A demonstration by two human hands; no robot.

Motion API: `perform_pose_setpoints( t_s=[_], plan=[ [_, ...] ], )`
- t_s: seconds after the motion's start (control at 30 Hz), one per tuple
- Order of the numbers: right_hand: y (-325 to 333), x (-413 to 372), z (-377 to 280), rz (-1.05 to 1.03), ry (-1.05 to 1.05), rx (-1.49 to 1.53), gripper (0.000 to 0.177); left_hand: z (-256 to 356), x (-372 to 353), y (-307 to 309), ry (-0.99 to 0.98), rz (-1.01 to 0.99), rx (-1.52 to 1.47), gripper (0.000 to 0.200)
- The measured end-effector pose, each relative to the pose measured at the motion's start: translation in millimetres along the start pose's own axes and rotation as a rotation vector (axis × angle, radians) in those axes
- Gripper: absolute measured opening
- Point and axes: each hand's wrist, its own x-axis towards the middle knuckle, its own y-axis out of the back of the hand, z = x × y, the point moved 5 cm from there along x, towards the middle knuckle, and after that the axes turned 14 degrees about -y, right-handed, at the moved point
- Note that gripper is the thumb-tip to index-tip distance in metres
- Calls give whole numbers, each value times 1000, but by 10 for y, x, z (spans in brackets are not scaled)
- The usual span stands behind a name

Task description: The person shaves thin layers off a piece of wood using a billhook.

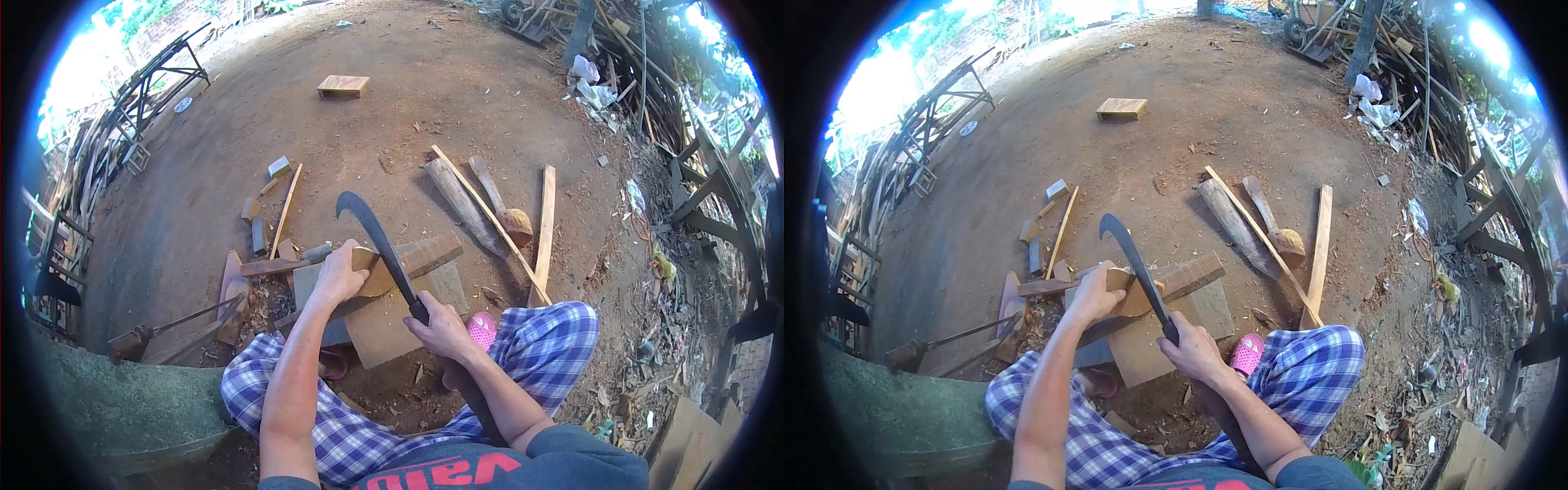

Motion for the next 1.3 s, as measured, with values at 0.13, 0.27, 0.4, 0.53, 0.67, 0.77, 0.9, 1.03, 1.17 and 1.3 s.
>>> perform_pose_setpoints(
  t_s=[0.13,0.27,0.4,0.53,0.67,0.77,0.9,1.03,1.17,1.3],
  plan=[
    [3,2,-9,-11,-5,15,36,3,-2,8,16,7,-5,51],
    [-33,24,18,-11,5,29,36,-19,-6,28,36,5,-27,55],
    [-55,28,17,39,76,5,32,-94,-5,16,35,14,-40,58],
    [-80,41,25,53,80,4,32,-119,-21,17,43,66,-18,56],
    [-100,55,37,52,92,4,31,-242,21,-35,52,35,-69,53],
    [-93,49,13,44,89,2,31,-253,11,-28,31,52,-50,56],
    [-65,7,-19,-14,4,34,37,-247,17,-45,36,18,-65,61],
    [-35,-50,-54,-20,2,57,36,-259,25,-48,58,54,-42,65],
    [-75,-71,-68,-31,-11,-1,36,-208,-18,-20,79,111,12,68],
    [-102,-60,-87,24,1,-73,35,-181,-28,-11,113,70,-24,69]
  ],
)
